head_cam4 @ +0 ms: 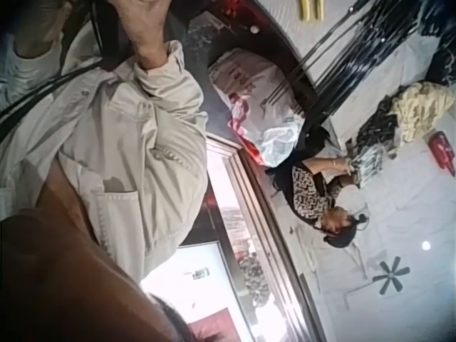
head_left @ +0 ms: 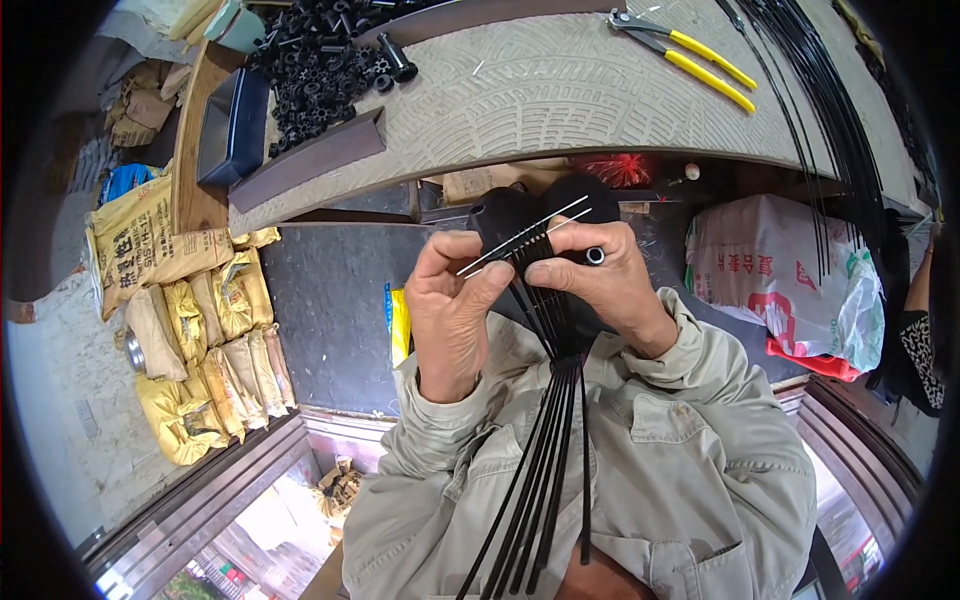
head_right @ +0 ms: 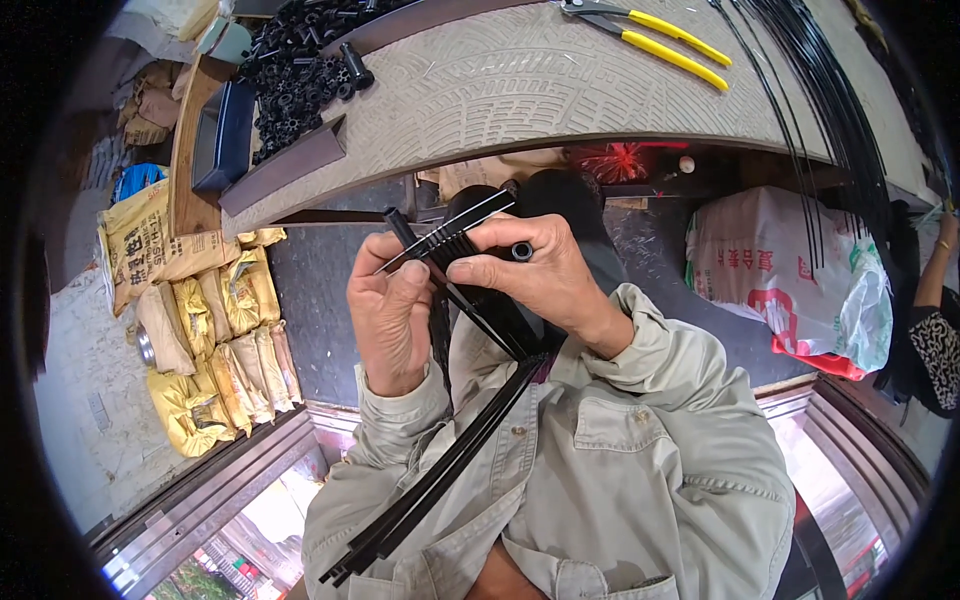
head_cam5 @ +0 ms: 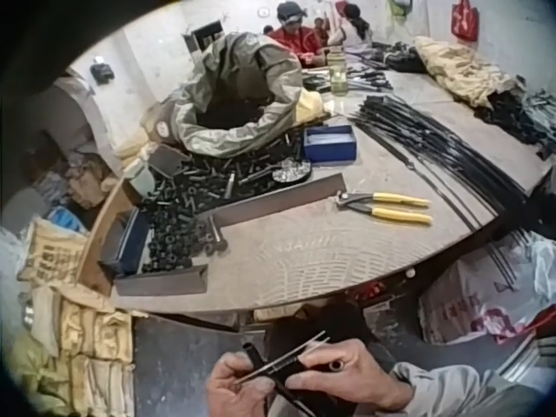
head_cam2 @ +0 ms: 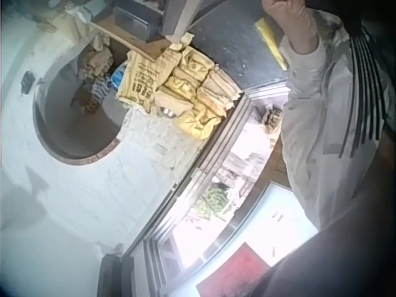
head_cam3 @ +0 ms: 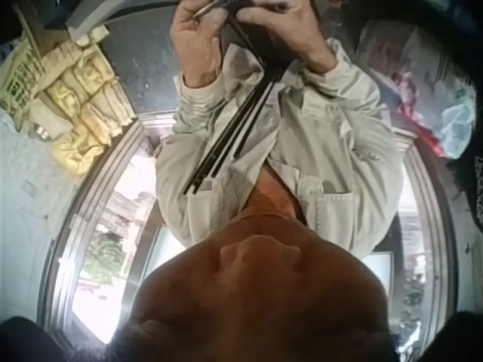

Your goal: Assembling a cable harness by inserting wires into a connector and securing components with pliers and a hammer.

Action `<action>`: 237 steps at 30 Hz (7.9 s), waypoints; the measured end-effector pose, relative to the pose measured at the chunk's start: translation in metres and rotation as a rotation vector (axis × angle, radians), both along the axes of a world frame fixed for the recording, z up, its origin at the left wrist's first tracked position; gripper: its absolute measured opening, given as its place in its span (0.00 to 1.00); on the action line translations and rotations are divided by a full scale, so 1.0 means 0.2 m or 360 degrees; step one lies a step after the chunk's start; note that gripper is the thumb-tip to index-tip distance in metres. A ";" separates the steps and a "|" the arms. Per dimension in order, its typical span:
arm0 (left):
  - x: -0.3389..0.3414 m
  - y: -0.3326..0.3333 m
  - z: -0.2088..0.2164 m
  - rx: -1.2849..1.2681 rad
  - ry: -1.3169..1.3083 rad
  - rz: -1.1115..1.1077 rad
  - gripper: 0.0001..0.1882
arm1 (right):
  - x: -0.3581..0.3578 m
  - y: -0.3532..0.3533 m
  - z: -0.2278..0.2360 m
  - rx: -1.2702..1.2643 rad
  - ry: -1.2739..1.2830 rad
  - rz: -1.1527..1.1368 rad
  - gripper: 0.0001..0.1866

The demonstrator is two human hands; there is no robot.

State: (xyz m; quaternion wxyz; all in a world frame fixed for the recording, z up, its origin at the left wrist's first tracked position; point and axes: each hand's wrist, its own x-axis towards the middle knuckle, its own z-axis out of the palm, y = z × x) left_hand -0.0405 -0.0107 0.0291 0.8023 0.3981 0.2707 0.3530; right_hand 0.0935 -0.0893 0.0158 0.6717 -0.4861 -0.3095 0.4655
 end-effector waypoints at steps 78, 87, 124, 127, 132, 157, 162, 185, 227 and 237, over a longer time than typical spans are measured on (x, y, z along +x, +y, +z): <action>0.18 -0.13 -0.05 -0.0345 -0.0320 0.0099 0.16 | 0.31 0.31 0.33 -0.0184 -0.1186 0.0417 0.16; 0.19 -0.14 -0.05 -0.0369 -0.0288 0.0187 0.17 | 0.32 0.37 0.32 -0.0124 -0.1718 0.0251 0.26; 0.09 -0.10 -0.07 -0.0236 -0.0329 0.0166 0.18 | -0.13 0.09 -0.06 0.0100 0.0256 -0.0378 0.25; 0.06 -0.08 -0.10 -0.0204 -0.0267 0.0250 0.19 | -0.12 0.08 -0.07 0.0070 0.0666 -0.0052 0.13; 0.03 -0.07 -0.09 -0.0290 -0.0445 0.0198 0.17 | -0.14 0.08 -0.07 0.0030 0.0501 -0.0091 0.06; 0.01 -0.06 -0.11 -0.0040 -0.0507 0.0102 0.20 | -0.14 0.08 -0.06 0.0020 0.0496 0.0080 0.09; 0.02 -0.06 -0.11 0.0085 -0.0445 0.0152 0.21 | -0.12 0.08 -0.04 0.0068 0.0816 0.0311 0.12; 0.06 -0.12 0.12 0.0661 -0.0296 0.0230 0.33 | -0.15 0.10 0.09 0.0580 -0.0072 -0.0151 0.07; -0.18 -0.11 -0.04 0.0514 -0.0192 0.0772 0.17 | -0.37 0.13 -0.05 0.0556 -0.0618 -0.0134 0.10; -0.16 -0.12 -0.05 0.0720 -0.0127 0.0799 0.20 | -0.29 0.15 -0.01 0.0288 0.0069 0.0356 0.07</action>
